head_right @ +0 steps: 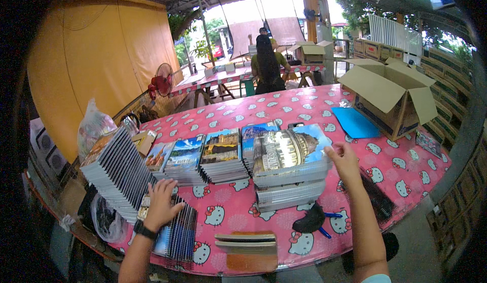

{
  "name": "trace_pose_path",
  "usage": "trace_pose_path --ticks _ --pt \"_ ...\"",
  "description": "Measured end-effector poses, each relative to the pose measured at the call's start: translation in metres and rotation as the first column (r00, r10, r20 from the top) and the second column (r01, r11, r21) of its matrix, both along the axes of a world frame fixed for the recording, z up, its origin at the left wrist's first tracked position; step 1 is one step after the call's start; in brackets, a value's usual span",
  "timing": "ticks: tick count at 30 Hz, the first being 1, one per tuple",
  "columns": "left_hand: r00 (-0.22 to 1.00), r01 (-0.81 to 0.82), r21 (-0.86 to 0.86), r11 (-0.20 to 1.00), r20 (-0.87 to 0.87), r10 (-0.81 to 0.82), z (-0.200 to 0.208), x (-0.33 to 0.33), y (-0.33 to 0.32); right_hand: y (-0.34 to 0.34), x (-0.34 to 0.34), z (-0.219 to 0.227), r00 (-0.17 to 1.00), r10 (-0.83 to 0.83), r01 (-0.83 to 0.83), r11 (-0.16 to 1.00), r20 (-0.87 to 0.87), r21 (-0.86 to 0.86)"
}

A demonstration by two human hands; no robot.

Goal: The person assembles notebooks by applying black tape to the spiral spines. They take a notebook from a stack, apply a strip of tape along the spiral edge, press it down firmly by hand using a small block, and then place the completed notebook onto a separate stack.

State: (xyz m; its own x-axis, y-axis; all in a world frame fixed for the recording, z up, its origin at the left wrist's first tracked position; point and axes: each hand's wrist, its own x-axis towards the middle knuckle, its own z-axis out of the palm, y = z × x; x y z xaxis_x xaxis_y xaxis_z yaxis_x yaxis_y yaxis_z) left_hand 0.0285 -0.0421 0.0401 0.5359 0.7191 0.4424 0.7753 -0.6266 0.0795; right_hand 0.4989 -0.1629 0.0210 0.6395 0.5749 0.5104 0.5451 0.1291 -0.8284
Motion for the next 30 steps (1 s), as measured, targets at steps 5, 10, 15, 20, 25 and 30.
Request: trace_pose_path --ticks 5,10,15,20,25,30 --pt "0.944 0.308 0.018 0.951 0.124 -0.307 0.028 0.042 -0.082 -0.007 0.032 -0.001 0.965 0.128 -0.165 0.975 -0.228 -0.151" --pt "0.701 0.397 0.026 0.917 0.636 -0.321 -0.009 0.082 -0.124 -0.054 -0.042 0.046 0.997 0.057 -0.038 0.938 -0.044 0.344" --pt "0.105 0.524 -0.045 0.851 0.994 -0.012 -0.023 0.121 -0.119 -0.103 -0.123 0.010 0.953 0.266 -0.191 0.900 -0.146 0.393" --pt "0.138 0.521 -0.169 0.836 0.984 0.113 -0.049 0.074 -0.122 -0.105 -0.159 -0.051 0.786 0.542 -0.481 0.838 -0.297 0.257" --pt "0.327 0.470 -0.240 0.849 0.941 0.085 -0.070 0.058 -0.115 -0.101 -0.155 -0.086 0.883 0.456 -0.465 0.882 -0.110 -0.073" --pt "0.335 0.438 -0.258 0.861 0.936 0.110 -0.073 0.060 -0.116 -0.099 -0.152 -0.080 0.883 0.470 -0.467 0.878 0.005 -0.105"
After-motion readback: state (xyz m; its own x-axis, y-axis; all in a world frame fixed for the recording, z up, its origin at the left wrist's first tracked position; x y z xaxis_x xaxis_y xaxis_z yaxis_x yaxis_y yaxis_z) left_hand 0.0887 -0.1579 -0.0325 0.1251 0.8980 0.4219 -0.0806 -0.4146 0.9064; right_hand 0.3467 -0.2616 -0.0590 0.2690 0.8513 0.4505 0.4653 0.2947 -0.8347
